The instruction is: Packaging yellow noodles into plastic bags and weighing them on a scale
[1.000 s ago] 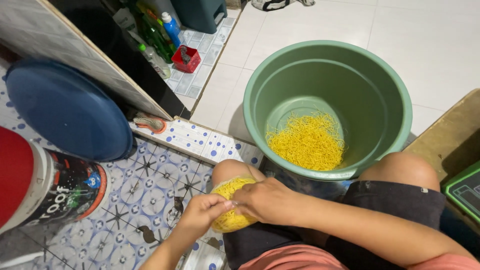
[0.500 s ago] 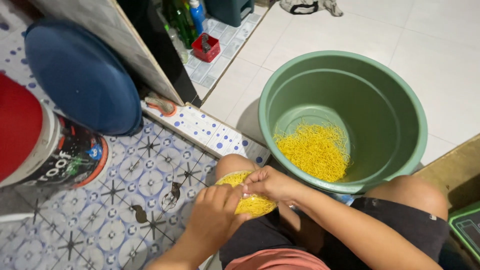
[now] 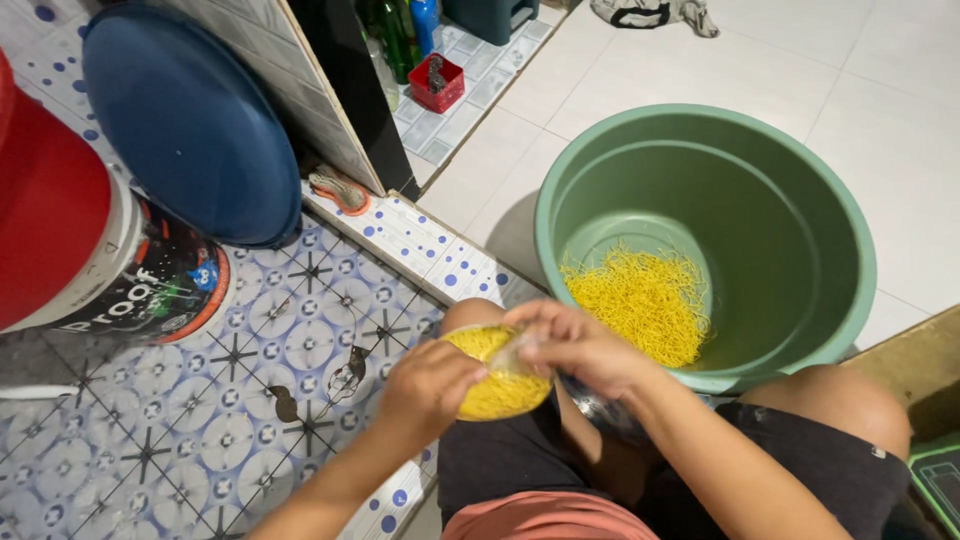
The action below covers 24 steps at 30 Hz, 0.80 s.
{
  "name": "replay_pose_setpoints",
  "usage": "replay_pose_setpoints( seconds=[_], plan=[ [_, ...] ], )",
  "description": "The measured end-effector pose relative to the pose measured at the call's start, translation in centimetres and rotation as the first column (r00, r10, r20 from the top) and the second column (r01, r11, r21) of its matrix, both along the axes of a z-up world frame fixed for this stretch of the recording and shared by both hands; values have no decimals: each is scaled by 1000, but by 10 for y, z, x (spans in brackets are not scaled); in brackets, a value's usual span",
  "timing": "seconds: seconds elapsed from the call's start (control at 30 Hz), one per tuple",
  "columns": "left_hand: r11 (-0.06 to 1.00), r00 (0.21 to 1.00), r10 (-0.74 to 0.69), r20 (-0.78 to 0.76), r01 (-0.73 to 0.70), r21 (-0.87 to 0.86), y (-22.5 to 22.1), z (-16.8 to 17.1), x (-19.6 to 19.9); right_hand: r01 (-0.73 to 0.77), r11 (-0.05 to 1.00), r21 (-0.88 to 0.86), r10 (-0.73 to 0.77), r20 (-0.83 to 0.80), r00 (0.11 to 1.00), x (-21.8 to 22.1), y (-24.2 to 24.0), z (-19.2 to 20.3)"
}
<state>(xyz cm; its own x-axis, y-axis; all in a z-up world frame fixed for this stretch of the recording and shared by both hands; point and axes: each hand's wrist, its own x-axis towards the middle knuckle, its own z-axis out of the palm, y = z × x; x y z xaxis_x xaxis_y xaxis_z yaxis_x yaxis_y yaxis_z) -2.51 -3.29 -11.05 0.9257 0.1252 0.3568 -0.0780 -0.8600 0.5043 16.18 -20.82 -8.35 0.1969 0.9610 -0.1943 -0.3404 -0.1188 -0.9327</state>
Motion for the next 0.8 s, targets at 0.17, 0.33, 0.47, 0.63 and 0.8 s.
replay_pose_setpoints(
  seconds=[0.17, 0.33, 0.47, 0.63, 0.8],
  plan=[
    [880, 985, 126, 115, -58, -472, 12, -5, 9, 454, 839, 299, -326, -392, 860, 19, -4, -34],
    [830, 980, 155, 121, -63, -554, 6, -4, 10, 298, 869, 395, -455, 399, 796, -39, 10, -68],
    [821, 979, 204, 1, -170, -545, -11, 8, 13, 340, 849, 404, -520, 531, 669, -62, 25, -59],
    [934, 961, 222, 166, -161, -319, -12, -7, 20, 460, 797, 391, -601, 440, 668, -65, 31, -60],
    [882, 931, 320, -174, -360, -303, -1, -6, 17, 518, 749, 413, -654, 343, 674, -65, 28, -73]
  ],
)
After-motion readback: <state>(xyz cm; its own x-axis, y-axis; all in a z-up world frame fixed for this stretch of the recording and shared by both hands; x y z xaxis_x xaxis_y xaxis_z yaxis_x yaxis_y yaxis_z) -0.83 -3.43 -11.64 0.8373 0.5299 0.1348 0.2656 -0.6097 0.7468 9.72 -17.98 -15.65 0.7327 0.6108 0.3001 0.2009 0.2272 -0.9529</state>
